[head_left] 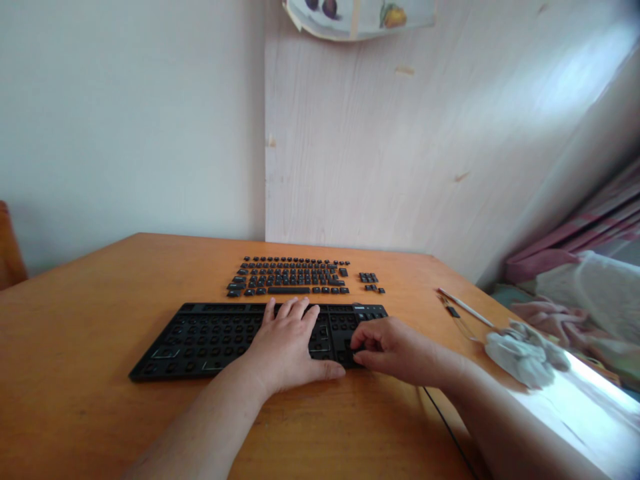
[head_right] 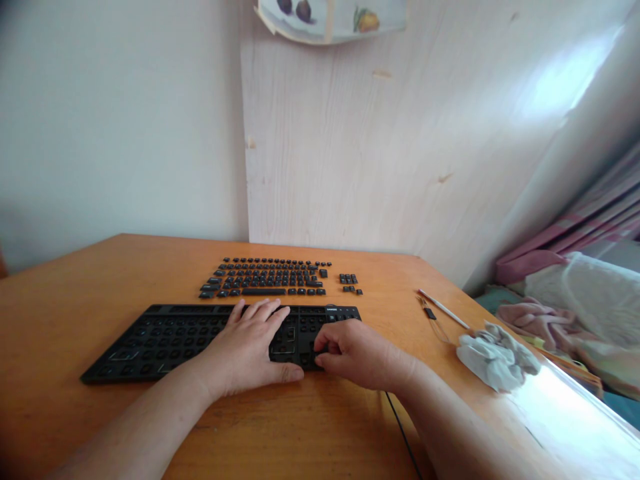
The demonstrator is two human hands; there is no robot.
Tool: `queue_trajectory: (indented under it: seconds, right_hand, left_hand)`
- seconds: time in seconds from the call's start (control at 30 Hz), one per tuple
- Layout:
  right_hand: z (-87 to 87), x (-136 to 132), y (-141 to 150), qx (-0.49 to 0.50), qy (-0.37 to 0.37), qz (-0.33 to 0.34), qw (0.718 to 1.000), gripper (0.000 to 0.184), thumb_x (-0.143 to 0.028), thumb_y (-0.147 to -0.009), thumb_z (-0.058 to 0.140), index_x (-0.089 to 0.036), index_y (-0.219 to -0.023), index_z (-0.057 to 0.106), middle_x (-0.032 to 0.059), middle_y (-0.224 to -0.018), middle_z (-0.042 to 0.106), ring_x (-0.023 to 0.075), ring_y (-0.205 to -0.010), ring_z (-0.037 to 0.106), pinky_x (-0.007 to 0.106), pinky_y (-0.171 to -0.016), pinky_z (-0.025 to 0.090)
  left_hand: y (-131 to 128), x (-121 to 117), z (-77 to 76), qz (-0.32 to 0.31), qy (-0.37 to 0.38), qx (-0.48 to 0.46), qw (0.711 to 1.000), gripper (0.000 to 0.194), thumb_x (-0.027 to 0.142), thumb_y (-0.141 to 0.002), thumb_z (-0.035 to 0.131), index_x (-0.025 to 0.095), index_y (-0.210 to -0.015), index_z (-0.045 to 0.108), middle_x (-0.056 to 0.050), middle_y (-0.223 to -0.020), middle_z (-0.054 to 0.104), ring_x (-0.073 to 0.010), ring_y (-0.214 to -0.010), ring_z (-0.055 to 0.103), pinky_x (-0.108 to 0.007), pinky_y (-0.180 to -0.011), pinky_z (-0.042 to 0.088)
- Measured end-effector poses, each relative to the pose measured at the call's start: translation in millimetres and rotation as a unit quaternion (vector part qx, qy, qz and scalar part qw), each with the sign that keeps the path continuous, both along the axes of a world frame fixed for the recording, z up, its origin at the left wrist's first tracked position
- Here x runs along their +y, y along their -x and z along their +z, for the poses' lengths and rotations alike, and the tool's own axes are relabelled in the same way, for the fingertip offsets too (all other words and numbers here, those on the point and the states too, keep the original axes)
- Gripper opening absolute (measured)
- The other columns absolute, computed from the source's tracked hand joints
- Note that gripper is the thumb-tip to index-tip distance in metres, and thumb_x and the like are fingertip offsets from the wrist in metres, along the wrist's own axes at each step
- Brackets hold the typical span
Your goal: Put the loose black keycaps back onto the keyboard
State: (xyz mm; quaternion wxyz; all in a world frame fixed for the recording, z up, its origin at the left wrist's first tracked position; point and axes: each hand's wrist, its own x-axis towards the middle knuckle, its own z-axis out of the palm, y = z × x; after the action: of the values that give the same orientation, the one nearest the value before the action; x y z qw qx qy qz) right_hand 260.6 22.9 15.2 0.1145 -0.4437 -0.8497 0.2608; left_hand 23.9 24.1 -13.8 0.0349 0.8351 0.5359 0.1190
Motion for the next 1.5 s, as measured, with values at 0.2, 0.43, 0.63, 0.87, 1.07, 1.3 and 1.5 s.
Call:
queue_trajectory:
  seconds: [0.2, 0.43, 0.63, 0.87, 1.07, 1.3, 1.5]
  right_hand:
    - [-1.0, 0.3, 0.6, -0.001, -0.002, 0.000, 1.000, 0.013, -0.022, -0.078, 0.058, -0.020, -0.089, 0.064, -0.0025, -0.067, 0.059, 0.0095, -0.058, 0.050, 0.020, -0.050, 0.032]
    - [-1.9, -0.6, 1.7, -0.011, -0.004, -0.005, 1.000, 0.012, -0.022, -0.077, 0.058, -0.020, -0.088, 0.063, -0.0021, -0.067, 0.060, 0.0101, -0.058, 0.050, 0.021, -0.051, 0.031]
    - [0.7, -2.8, 4.3, -0.027, -0.010, -0.014, 0.999, 0.011, -0.021, -0.076, 0.058, -0.020, -0.086, 0.062, -0.0020, -0.067, 0.060, 0.0101, -0.058, 0.050, 0.021, -0.050, 0.030]
    - [0.2, -1.1, 5.2, -0.028, -0.020, -0.004, 0.999, 0.010, -0.021, -0.077, 0.057, -0.019, -0.085, 0.062, -0.0020, -0.066, 0.060, 0.0099, -0.058, 0.049, 0.021, -0.049, 0.030]
    - [2.0, 0.0, 5.3, -0.025, -0.002, -0.003, 1.000, 0.012, -0.022, -0.076, 0.058, -0.018, -0.087, 0.063, -0.0011, -0.068, 0.062, 0.0103, -0.059, 0.052, 0.020, -0.050, 0.033]
    - [4.1, 0.5, 6.1, -0.042, -0.010, 0.000, 0.999, 0.012, -0.023, -0.076, 0.058, -0.018, -0.085, 0.063, -0.0014, -0.068, 0.061, 0.0099, -0.059, 0.051, 0.020, -0.049, 0.032]
    - [6.5, 0.6, 7.1, -0.037, -0.006, 0.006, 0.999, 0.011, -0.023, -0.076, 0.058, -0.018, -0.084, 0.062, -0.0020, -0.067, 0.061, 0.0094, -0.059, 0.050, 0.019, -0.050, 0.032]
  left_hand:
    - [0.2, 0.4, -1.5, -0.004, -0.004, 0.004, 1.000, 0.110, 0.091, -0.055, 0.036, 0.021, -0.140, 0.036, -0.015, -0.149, 0.030, -0.0370, -0.137, 0.019, -0.057, -0.110, 0.001]
    - [-0.7, 0.2, 0.5, -0.002, -0.001, 0.008, 1.000, 0.110, 0.090, -0.056, 0.036, 0.021, -0.141, 0.036, -0.014, -0.149, 0.030, -0.0374, -0.137, 0.018, -0.058, -0.110, 0.000]
    - [-0.1, 0.9, -1.9, 0.000, -0.003, 0.005, 1.000, 0.109, 0.090, -0.055, 0.036, 0.022, -0.140, 0.036, -0.013, -0.149, 0.030, -0.0375, -0.137, 0.019, -0.057, -0.110, -0.001]
    - [0.5, 1.8, -3.3, -0.008, -0.013, 0.003, 1.000, 0.109, 0.090, -0.056, 0.036, 0.020, -0.140, 0.037, -0.014, -0.148, 0.031, -0.0373, -0.137, 0.019, -0.057, -0.110, 0.001]
    - [1.5, 2.2, -4.2, -0.010, -0.017, 0.006, 1.000, 0.109, 0.091, -0.057, 0.034, 0.020, -0.139, 0.037, -0.016, -0.148, 0.031, -0.0355, -0.137, 0.020, -0.057, -0.110, 0.002]
    - [0.3, 2.4, -4.2, -0.008, -0.009, 0.005, 1.000, 0.112, 0.092, -0.055, 0.034, 0.018, -0.140, 0.037, -0.016, -0.149, 0.030, -0.0369, -0.137, 0.019, -0.057, -0.109, 0.001]
    - [-0.1, 2.3, -4.3, -0.004, -0.012, 0.003, 1.000, 0.110, 0.091, -0.055, 0.036, 0.021, -0.139, 0.038, -0.014, -0.148, 0.031, -0.0366, -0.137, 0.020, -0.055, -0.110, 0.000]
